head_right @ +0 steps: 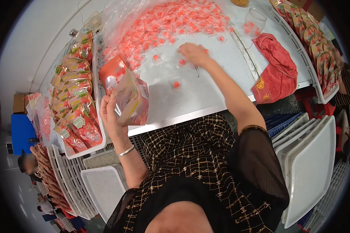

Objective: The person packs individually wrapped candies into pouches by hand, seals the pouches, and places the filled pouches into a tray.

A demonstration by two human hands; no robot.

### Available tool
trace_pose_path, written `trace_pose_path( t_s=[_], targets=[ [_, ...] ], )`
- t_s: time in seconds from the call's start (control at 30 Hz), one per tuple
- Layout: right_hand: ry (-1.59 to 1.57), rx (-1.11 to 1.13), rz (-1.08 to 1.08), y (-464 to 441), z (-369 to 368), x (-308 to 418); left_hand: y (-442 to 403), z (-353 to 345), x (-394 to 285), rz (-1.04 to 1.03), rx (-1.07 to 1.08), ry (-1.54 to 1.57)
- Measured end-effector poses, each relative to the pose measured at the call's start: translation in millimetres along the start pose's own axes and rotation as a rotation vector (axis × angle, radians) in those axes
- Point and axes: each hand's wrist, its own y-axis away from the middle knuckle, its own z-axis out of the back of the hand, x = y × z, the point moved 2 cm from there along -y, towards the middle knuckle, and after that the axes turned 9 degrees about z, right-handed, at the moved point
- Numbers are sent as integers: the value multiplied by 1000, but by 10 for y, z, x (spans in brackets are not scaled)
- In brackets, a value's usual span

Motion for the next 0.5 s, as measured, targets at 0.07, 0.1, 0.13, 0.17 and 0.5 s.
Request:
trace_pose_path(
  t_s=[0.07,0.1,0.13,0.17,0.5],
  targets=[
    [-431,-357,117,160,122,-369,-17,1,-18,10,-12,40],
    [-432,-353,110,215,55,-406,-22,-17,-18,16,2,40],
    [-165,-369,7,326,23,-375,-33,-38,-17,20,20,39],
    [105,-382,-93,427,38,-299,-56,-57,-3,20,27,39],
    [-689,-701,52,297,258,-179,-49,59,10,48,15,82]
  ],
)
